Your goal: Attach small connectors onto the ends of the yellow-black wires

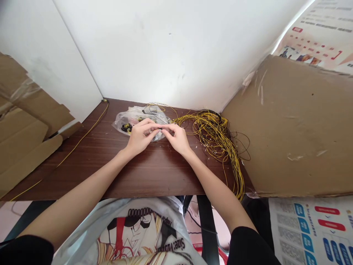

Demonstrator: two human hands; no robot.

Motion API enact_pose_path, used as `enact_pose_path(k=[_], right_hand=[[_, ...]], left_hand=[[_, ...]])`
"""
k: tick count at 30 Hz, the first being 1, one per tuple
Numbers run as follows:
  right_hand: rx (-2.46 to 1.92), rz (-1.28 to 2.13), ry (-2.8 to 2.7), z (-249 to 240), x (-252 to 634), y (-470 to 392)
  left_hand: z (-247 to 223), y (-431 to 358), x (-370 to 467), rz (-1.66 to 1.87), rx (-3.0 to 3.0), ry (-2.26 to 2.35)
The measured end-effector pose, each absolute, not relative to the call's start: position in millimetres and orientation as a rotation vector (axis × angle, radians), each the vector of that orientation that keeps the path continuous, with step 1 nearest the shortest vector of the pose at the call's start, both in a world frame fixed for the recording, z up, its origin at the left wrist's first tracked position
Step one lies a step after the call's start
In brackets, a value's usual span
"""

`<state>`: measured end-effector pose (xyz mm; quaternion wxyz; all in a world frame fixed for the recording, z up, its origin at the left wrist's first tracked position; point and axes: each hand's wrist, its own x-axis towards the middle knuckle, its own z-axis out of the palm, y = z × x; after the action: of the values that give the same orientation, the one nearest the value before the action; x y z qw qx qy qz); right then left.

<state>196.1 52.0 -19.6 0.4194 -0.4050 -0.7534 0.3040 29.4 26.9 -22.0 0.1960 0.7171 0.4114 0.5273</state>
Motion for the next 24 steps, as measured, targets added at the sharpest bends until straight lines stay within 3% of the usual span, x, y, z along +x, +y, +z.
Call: enact_pose_path(k=[8, 16, 24], right_hand=[[-1.008, 1.222, -1.568, -15, 192, 49], [-0.912, 1.577, -1.382, -19, 191, 47], [-0.996, 1.676, -1.324, -12, 190, 42]], left_hand=[[-20, 30, 33, 1.499, 1.284, 1.025], [-21, 29, 35, 1.461, 1.251, 0.905], [-21, 32, 33, 1.556, 1.197, 0.968]])
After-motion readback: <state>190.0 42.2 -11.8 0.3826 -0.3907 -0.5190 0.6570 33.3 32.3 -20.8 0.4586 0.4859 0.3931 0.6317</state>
